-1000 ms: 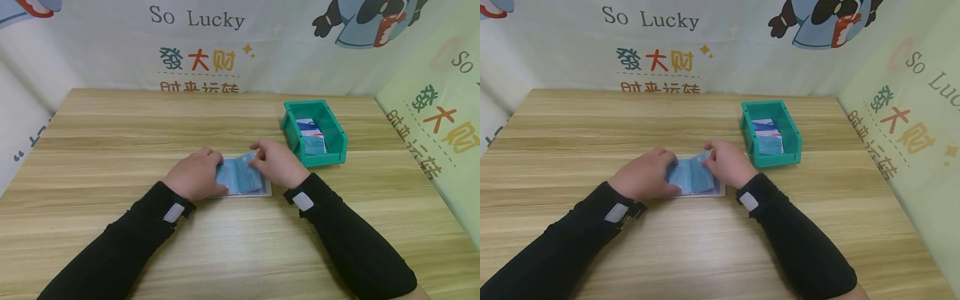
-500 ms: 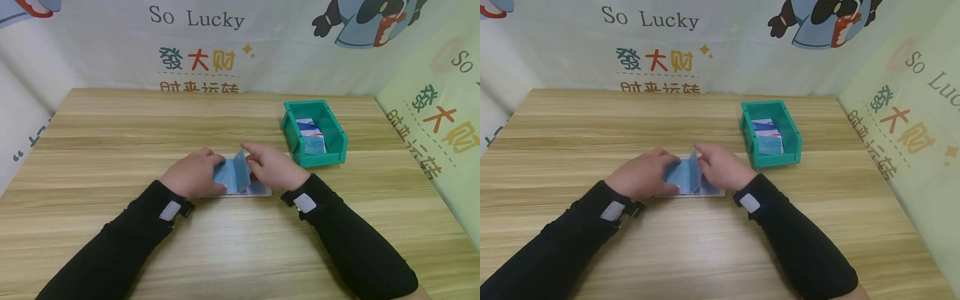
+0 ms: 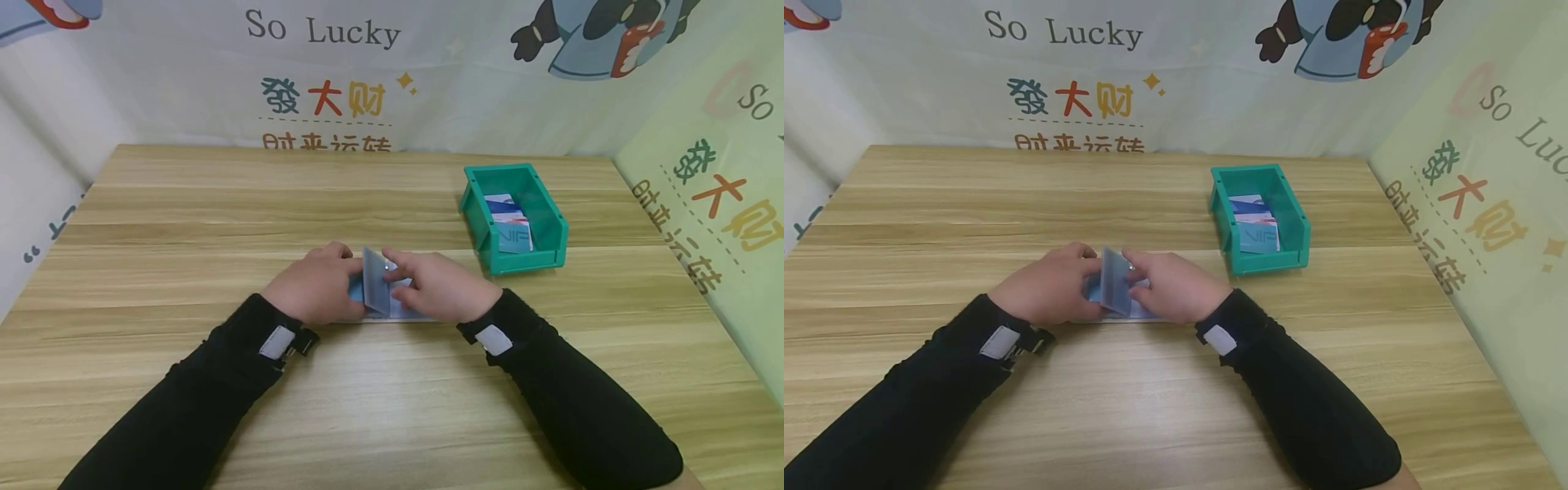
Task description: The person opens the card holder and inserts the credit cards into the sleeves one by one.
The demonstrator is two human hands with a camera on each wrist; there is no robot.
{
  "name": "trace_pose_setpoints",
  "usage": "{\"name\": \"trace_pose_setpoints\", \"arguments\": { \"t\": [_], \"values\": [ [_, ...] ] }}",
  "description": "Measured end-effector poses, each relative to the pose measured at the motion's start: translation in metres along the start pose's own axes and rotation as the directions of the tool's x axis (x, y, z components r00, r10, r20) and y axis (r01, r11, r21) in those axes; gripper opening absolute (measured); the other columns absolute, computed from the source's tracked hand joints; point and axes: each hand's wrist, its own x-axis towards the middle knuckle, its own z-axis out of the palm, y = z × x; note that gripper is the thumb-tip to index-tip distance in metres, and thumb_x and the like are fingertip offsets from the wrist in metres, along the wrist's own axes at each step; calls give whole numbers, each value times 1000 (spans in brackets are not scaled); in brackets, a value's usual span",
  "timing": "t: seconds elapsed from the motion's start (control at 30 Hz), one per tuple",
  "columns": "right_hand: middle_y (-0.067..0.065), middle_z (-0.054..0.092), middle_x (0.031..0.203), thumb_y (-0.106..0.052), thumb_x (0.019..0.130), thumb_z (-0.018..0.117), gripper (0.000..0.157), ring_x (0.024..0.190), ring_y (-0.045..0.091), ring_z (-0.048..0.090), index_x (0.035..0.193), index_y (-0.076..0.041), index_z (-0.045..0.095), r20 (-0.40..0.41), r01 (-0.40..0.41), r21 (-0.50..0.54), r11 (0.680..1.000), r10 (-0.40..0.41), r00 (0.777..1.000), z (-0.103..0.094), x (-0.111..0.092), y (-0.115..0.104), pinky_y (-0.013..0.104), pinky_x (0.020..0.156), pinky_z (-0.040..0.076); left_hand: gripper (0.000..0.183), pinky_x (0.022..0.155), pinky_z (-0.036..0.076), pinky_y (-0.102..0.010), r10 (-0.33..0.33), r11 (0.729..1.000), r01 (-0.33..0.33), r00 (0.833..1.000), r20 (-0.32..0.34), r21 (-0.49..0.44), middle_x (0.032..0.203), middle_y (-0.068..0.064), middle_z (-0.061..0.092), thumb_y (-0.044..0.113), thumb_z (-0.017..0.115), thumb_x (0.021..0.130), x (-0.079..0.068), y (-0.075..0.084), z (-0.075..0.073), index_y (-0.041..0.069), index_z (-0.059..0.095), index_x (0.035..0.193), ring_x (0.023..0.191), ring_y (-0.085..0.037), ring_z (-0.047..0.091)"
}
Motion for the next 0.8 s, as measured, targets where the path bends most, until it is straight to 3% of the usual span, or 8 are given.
{"name": "trace_pose_setpoints", "arguments": {
  "t": [0.1, 0.3, 0.43, 0.57, 0.67, 0.8],
  "values": [
    [5, 59, 124, -16, 93, 57, 62, 58, 10, 52, 148, -12, 28, 17, -7, -32, 999, 7, 1000, 1, 0, -1, 26, 49, 38, 57, 67, 46, -37, 0, 1000, 0, 1000, -4, -18, 117, -10, 47, 43, 72, 70, 1, -4, 0, 22, 59, 122, 88, -24, 45],
    [-1, 61, 115, -17, 92, 59, 48, 74, 5, 52, 139, -13, 46, 34, 18, -104, 994, -15, 999, 2, -1, -2, 23, 60, 42, 61, 71, 47, -38, -26, 999, 27, 999, 18, -44, 124, -10, 49, 34, 67, 77, 2, -10, -4, 10, 51, 131, 89, -23, 48],
    [-4, 61, 109, -16, 92, 59, 36, 79, 4, 52, 129, -15, 57, 51, 41, -134, 990, -35, 998, 3, -1, -3, 23, 68, 45, 52, 81, 46, -41, -70, 994, 72, 997, 29, -84, 130, -13, 51, 20, 50, 89, 3, -12, -6, 3, 41, 138, 92, -21, 49],
    [-2, 58, 123, -16, 92, 60, 33, 100, 2, 49, 125, -14, 60, 61, 69, -191, 979, -59, 996, 4, -2, -5, 25, 87, 44, 50, 84, 45, -41, -114, 980, 114, 993, 10, -161, 133, -15, 49, 19, 37, 96, 4, -12, -8, 4, 33, 144, 96, -20, 50],
    [-1, 56, 128, -17, 92, 60, 34, 111, 2, 44, 125, -13, 60, 74, 83, -227, 970, -68, 995, 4, -2, -5, 28, 94, 42, 53, 86, 45, -43, -98, 981, 97, 995, 4, -170, 133, -13, 50, 31, 45, 97, 4, -11, -9, 6, 35, 143, 100, -20, 49],
    [-3, 54, 130, -20, 92, 60, 35, 115, 1, 41, 127, -15, 59, 84, 86, -267, 960, -66, 994, 5, -2, -5, 29, 98, 39, 68, 89, 43, -43, -52, 994, 54, 998, 26, -93, 130, -10, 50, 45, 63, 86, 3, -9, -8, 8, 43, 139, 102, -20, 47]
  ]
}}
